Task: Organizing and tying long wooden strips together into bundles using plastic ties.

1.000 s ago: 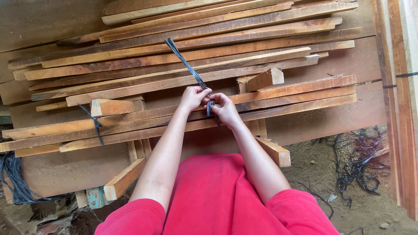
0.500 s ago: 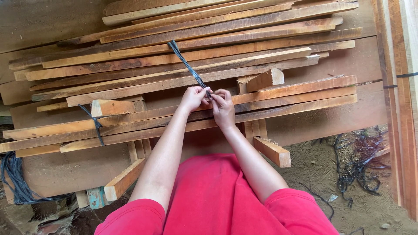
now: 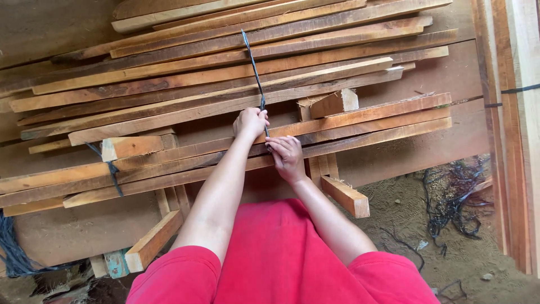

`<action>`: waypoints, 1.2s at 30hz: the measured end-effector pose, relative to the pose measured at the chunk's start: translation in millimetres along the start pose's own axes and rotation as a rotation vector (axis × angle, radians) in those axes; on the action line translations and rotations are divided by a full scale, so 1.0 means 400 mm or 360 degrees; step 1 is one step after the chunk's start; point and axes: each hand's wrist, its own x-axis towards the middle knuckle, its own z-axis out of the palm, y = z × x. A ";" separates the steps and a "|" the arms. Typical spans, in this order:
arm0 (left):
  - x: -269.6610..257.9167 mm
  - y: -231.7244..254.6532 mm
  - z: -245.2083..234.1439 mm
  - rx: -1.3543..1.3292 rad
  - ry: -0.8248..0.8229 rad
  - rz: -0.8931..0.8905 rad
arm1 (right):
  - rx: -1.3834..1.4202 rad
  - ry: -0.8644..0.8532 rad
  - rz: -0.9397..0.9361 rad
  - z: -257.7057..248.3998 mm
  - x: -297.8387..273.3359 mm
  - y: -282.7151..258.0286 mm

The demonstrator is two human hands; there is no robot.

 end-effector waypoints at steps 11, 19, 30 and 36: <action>-0.101 -0.036 -0.022 0.0179 0.0274 0.0586 | -0.0369 -0.0022 -0.0085 0.020 0.000 -0.022; -0.132 -0.011 -0.026 0.0235 0.0304 0.0552 | -0.0435 0.0006 -0.0087 0.024 0.004 -0.032; -0.115 -0.030 0.012 0.0198 0.0744 0.0971 | -0.0232 0.0001 0.0121 0.031 0.009 -0.021; -0.108 -0.015 -0.006 0.0248 0.0564 0.0642 | 0.0102 -0.0090 0.0282 0.002 0.033 -0.011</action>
